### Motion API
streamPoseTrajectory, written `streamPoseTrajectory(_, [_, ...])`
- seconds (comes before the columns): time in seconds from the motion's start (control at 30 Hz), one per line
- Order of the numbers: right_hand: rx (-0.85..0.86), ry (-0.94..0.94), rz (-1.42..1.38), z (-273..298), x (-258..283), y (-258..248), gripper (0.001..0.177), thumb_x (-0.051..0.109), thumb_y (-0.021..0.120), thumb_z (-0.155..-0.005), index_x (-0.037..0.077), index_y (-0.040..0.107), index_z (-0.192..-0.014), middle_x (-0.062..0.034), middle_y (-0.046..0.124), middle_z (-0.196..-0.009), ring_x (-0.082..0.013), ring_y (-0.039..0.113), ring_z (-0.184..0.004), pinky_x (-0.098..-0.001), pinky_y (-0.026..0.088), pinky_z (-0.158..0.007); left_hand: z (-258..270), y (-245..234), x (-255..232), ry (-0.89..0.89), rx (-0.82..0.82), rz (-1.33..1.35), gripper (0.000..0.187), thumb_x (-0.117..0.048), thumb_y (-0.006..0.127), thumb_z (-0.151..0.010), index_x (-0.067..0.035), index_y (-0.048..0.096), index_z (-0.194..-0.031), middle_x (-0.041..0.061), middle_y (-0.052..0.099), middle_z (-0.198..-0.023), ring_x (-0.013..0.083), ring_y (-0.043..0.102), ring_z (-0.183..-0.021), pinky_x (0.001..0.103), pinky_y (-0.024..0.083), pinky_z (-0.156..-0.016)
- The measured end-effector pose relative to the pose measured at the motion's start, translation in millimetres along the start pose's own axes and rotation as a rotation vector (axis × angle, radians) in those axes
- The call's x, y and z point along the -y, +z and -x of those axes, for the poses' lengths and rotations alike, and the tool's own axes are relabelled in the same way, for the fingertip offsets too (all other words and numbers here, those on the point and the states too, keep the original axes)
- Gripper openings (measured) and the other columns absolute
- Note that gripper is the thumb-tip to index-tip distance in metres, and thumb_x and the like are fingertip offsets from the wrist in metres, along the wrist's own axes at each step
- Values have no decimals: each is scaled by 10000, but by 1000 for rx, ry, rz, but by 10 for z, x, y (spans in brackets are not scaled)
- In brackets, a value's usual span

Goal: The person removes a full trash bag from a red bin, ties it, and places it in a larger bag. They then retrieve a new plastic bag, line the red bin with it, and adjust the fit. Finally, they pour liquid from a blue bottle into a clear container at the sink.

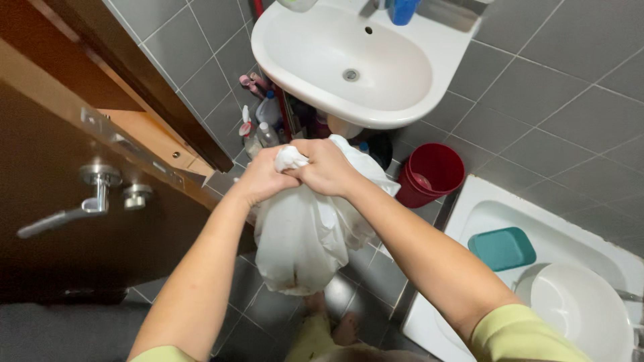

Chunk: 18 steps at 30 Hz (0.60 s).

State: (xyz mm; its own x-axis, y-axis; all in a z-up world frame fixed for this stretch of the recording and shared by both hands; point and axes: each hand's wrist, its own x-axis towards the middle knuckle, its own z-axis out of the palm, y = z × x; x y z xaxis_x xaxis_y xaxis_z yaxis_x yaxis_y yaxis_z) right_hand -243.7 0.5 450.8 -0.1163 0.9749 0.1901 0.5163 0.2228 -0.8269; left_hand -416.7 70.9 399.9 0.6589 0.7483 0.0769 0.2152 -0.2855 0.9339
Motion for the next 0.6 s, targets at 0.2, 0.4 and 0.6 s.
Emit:
streamPoseTrajectory(0.2, [45, -106, 15, -407, 166, 162, 222, 215, 729, -788, 70, 721, -956, -145, 748, -905, -327, 727, -851, -398, 549, -756, 64, -236, -115, -39, -346, -209, 273, -39, 753, -687, -50, 750, -960, 86, 776, -864, 169, 736, -801, 320, 559, -761])
streamPoseTrajectory(0.4, [87, -375, 55, -771, 165, 622, 190, 152, 698, -773, 77, 691, -947, -146, 723, -930, -381, 680, -956, -471, 523, -821, 367, -418, -93, -197, -693, -203, 274, -35, 711, -723, -53, 747, -994, 101, 776, -875, 188, 742, -824, 342, 556, -768])
streamPoseTrajectory(0.6, [301, -394, 23, -1019, 152, 1121, 341, 136, 740, -705, 125, 720, -1045, -137, 733, -1006, -364, 684, -1008, -454, 531, -879, 715, -403, 164, -261, -1000, -149, 290, -47, 707, -782, -22, 731, -1070, 93, 769, -933, 156, 721, -880, 307, 543, -792])
